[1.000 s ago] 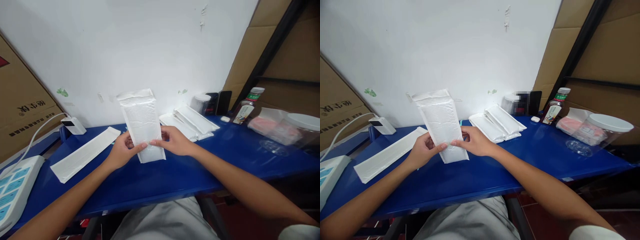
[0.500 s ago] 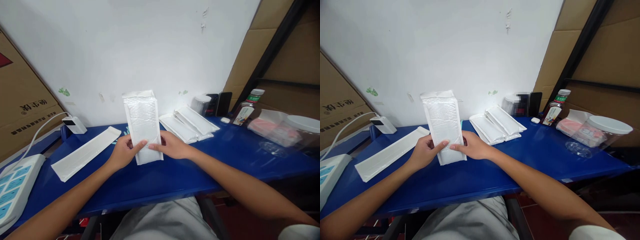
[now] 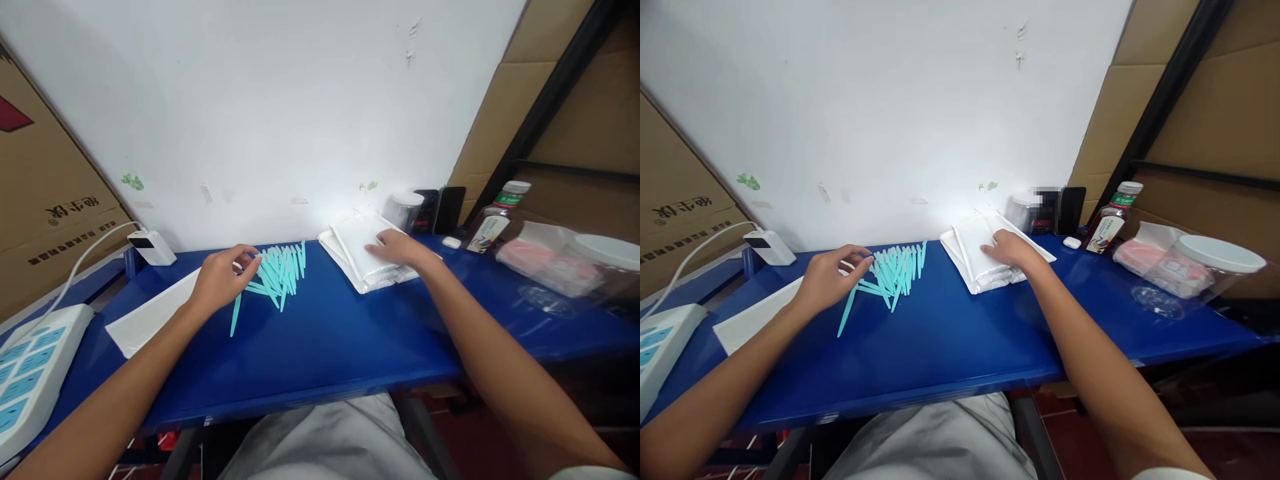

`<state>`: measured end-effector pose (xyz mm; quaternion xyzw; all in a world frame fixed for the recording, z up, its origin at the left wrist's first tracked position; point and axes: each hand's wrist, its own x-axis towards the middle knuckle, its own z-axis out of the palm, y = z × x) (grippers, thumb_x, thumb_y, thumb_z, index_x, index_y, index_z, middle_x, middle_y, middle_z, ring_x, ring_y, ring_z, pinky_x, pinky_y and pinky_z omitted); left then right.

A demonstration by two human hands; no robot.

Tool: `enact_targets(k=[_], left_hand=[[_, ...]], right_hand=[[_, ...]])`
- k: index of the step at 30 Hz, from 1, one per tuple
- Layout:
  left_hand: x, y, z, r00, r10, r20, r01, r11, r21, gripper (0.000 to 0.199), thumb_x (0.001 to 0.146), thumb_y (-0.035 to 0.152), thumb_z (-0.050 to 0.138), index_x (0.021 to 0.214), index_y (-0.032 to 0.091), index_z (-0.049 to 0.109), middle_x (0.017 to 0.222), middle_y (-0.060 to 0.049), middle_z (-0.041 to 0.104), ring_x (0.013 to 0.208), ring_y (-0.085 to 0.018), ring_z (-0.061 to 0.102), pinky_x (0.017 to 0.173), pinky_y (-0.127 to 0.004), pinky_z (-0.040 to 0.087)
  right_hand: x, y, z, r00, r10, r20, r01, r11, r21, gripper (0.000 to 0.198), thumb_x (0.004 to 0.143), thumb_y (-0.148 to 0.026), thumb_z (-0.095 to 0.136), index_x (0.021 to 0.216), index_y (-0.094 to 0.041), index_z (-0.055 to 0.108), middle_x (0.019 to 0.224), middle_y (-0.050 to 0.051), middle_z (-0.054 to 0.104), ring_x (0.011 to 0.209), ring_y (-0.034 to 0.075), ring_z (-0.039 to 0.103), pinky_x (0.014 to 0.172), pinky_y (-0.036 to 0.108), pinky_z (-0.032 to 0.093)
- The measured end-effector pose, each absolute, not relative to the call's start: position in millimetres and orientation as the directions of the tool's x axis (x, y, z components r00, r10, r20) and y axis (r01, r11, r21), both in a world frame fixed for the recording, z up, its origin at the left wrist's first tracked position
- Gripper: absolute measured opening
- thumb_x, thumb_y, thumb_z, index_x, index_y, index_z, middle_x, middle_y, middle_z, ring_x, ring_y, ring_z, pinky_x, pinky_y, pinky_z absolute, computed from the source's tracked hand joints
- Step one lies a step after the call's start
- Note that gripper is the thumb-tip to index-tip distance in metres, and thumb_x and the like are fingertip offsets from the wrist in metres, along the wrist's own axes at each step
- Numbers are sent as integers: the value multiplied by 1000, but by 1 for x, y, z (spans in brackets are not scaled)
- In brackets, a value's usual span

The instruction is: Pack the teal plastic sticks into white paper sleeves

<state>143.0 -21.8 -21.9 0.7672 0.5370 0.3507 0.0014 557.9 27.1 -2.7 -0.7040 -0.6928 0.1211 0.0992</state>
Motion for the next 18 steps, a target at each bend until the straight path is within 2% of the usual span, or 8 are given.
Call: enact_targets(k=[2, 5, 8, 10, 13, 15, 18], left_hand=[[139, -18, -22, 194, 854, 483, 866, -380, 325, 37, 97, 57, 61, 110, 25, 74, 90, -2, 79, 75, -21, 73, 76, -34, 55], [133, -14, -20, 236, 889, 392, 914, -340, 222, 41, 97, 60, 58, 113, 26, 74, 94, -3, 80, 82, -25, 74, 76, -35, 51], [123, -10, -16, 267, 913, 308, 943, -314, 111, 43, 97, 60, 54, 113, 26, 75, 94, -5, 80, 86, -27, 73, 74, -36, 49], [110, -7, -12, 253, 939, 234, 964, -264, 20, 44, 96, 58, 52, 113, 25, 76, 95, -8, 80, 86, -30, 73, 71, -38, 48], [81, 0, -8, 151, 974, 168, 986, -136, -96, 44, 92, 54, 53, 113, 24, 77, 101, -13, 80, 90, -37, 73, 72, -43, 49], [59, 4, -6, 82, 986, 148, 994, -70, -85, 51, 87, 61, 57, 117, 25, 77, 107, -16, 80, 97, -41, 73, 77, -46, 51], [33, 10, -6, -25, 998, 57, 999, 28, -38, 88, 71, 87, 64, 130, 23, 74, 134, -24, 72, 120, -49, 68, 86, -51, 54]], right_hand=[[554, 29, -10, 14, 998, 55, 971, -1, -237, 45, 103, -45, 64, 132, -11, 69, 129, 20, 74, 109, 31, 71, 85, 36, 51], [547, 29, -19, -26, 985, 171, 978, 60, -198, 39, 104, -35, 62, 138, -14, 68, 130, 16, 74, 114, 30, 68, 92, 36, 49], [539, 25, -23, -70, 963, 262, 984, 109, -139, 34, 107, -28, 55, 130, -13, 74, 129, 19, 72, 123, 36, 62, 97, 42, 47], [530, 18, -22, -90, 921, 379, 983, 143, -114, 34, 105, -26, 56, 129, -11, 75, 129, 21, 70, 126, 40, 58, 100, 47, 47], [510, 2, -17, -187, 821, 540, 927, 329, -179, 31, 104, -24, 56, 125, -11, 75, 121, 19, 72, 120, 38, 58, 101, 48, 47], [494, -10, -16, -304, 755, 582, 808, 528, -263, 26, 106, -25, 54, 116, -16, 77, 110, 15, 75, 112, 33, 61, 98, 45, 49], [473, -24, -20, -501, 695, 515, 620, 704, -347, 22, 105, -25, 57, 103, -20, 78, 100, 11, 76, 102, 29, 64, 92, 43, 51]])
